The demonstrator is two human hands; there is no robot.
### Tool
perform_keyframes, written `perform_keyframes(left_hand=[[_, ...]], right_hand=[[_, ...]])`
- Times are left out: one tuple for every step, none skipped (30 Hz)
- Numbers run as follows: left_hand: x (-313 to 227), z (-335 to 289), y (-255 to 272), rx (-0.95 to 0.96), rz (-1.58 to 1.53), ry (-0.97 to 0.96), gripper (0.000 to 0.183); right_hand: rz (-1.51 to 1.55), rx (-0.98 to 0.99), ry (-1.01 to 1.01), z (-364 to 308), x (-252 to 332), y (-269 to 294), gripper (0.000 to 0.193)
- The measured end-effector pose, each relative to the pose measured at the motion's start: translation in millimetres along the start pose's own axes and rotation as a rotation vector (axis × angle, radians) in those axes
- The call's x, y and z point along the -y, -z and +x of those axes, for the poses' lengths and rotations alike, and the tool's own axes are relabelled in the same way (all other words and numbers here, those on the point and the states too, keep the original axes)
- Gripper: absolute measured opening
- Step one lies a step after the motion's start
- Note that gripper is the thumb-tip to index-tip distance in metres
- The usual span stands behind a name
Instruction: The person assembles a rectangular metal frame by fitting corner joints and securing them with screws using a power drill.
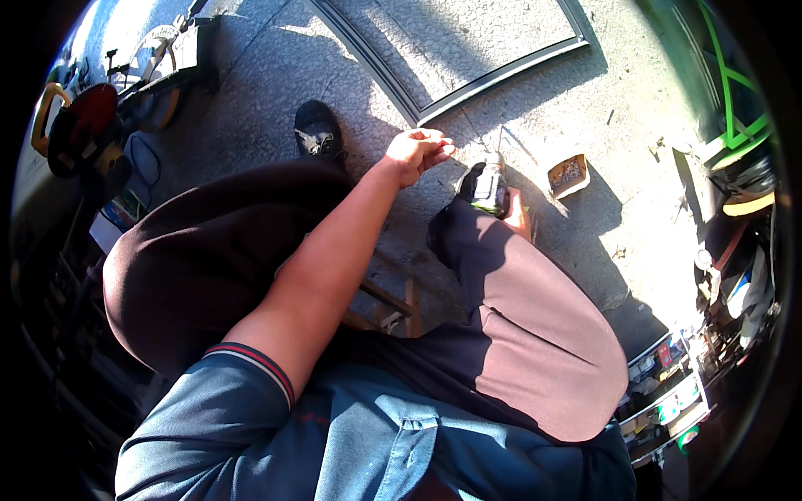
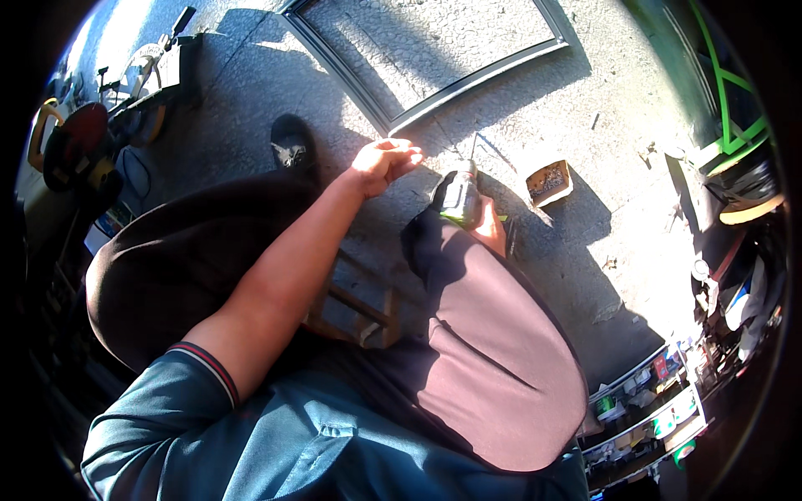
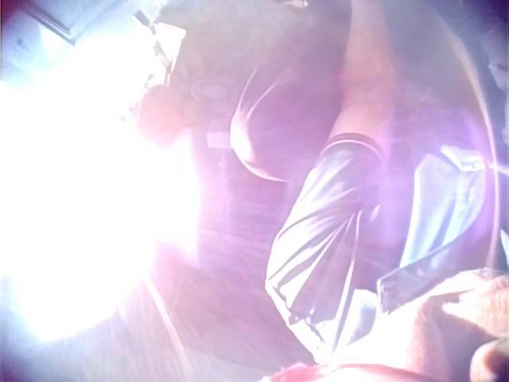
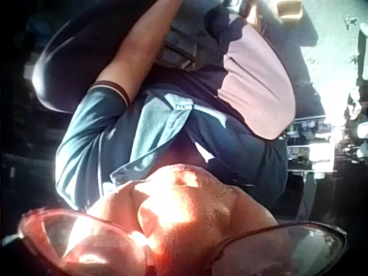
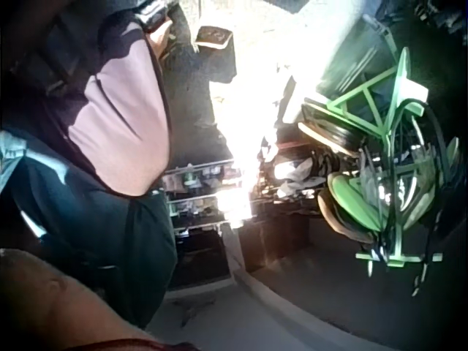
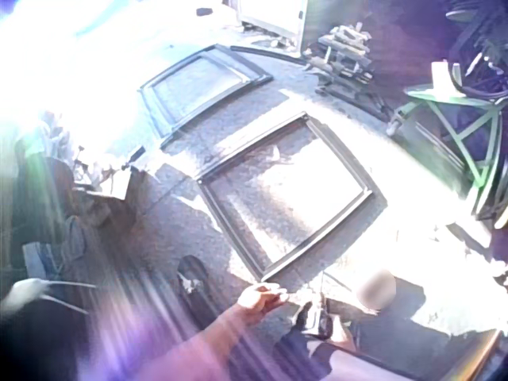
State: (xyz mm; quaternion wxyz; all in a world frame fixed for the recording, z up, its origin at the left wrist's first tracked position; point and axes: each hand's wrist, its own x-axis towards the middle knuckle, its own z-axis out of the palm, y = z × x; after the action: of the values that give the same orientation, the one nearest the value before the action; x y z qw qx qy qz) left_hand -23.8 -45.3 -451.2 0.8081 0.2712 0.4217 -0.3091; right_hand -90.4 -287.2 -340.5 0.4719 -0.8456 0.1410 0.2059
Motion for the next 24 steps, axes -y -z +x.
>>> perform_keyframes(left_hand=[[-1,0,2,-0.026,0.011,-0.007,0.017],[-2,0,5,-0.054,0.023,-0.015,0.017],[-2,2,7,-0.087,0.014,-0.017,0.015],[-3,3,10,-0.12,0.001,-0.018,0.014],[-1,6,6,-0.132,-0.016,-0.009,0.013],[1,9,0,-0.104,-0.028,-0.011,0.012],[3,9,0,-0.096,-0.032,-0.024,0.013],[4,10,0,-0.087,-0.037,-0.036,0.016],[5,11,0,-0.104,-0.043,-0.041,0.016],[4,11,1,-0.131,-0.045,-0.05,0.017],[3,11,3,-0.155,-0.048,-0.058,0.018],[1,11,5,-0.149,-0.03,-0.043,0.018],[-1,11,8,-0.143,-0.011,-0.027,0.018],[-3,11,10,-0.136,0.007,-0.01,0.019],[-4,11,12,-0.116,-0.035,-0.011,0.018],[-5,11,13,-0.089,-0.077,-0.007,0.018],[-6,11,13,-0.064,-0.118,-0.004,0.018],[-8,11,15,-0.036,-0.136,-0.001,0.017],[-11,10,15,-0.004,-0.155,0.003,0.016],[-12,10,16,0.025,-0.174,0.007,0.017],[-13,11,17,0.023,-0.165,-0.007,0.017],[-13,11,16,0.025,-0.157,-0.02,0.017],[-13,10,15,0.026,-0.15,-0.033,0.018],[-13,10,14,0.015,-0.138,-0.034,0.018]], right_hand=[[0.012,0.003,0.005,1,2,2,0.02],[0.029,0.014,0.011,3,3,2,0.02],[0.039,0.037,0.004,6,-2,5,0.02],[0.054,0.097,-0.035,9,-4,10,0.021],[0.05,0.156,-0.098,11,-9,22,0.028],[0.04,0.212,-0.163,12,-14,34,0.035],[0.068,0.246,-0.145,17,-5,39,0.039],[0.093,0.279,-0.127,20,1,42,0.042],[0.169,0.186,-0.046,20,-13,35,0.048],[0.138,0.193,-0.038,23,-9,32,0.049],[0.105,0.199,-0.031,27,-3,29,0.049],[0.071,0.203,-0.024,30,1,27,0.05],[-0.001,0.234,-0.017,35,-7,26,0.051],[-0.072,0.265,-0.009,41,-21,26,0.052],[-0.142,0.299,0.0,46,-28,23,0.054],[-0.138,0.32,-0.001,48,-22,22,0.054],[-0.134,0.343,-0.001,50,-16,21,0.054],[-0.128,0.366,0.0,51,-11,19,0.055],[-0.131,0.365,-0.013,51,-14,19,0.055],[-0.133,0.365,-0.024,51,-16,19,0.056],[-0.134,0.365,-0.036,51,-19,18,0.056],[-0.114,0.369,-0.04,50,-18,19,0.057],[-0.094,0.373,-0.044,50,-17,20,0.057],[-0.073,0.377,-0.048,50,-16,21,0.058]])
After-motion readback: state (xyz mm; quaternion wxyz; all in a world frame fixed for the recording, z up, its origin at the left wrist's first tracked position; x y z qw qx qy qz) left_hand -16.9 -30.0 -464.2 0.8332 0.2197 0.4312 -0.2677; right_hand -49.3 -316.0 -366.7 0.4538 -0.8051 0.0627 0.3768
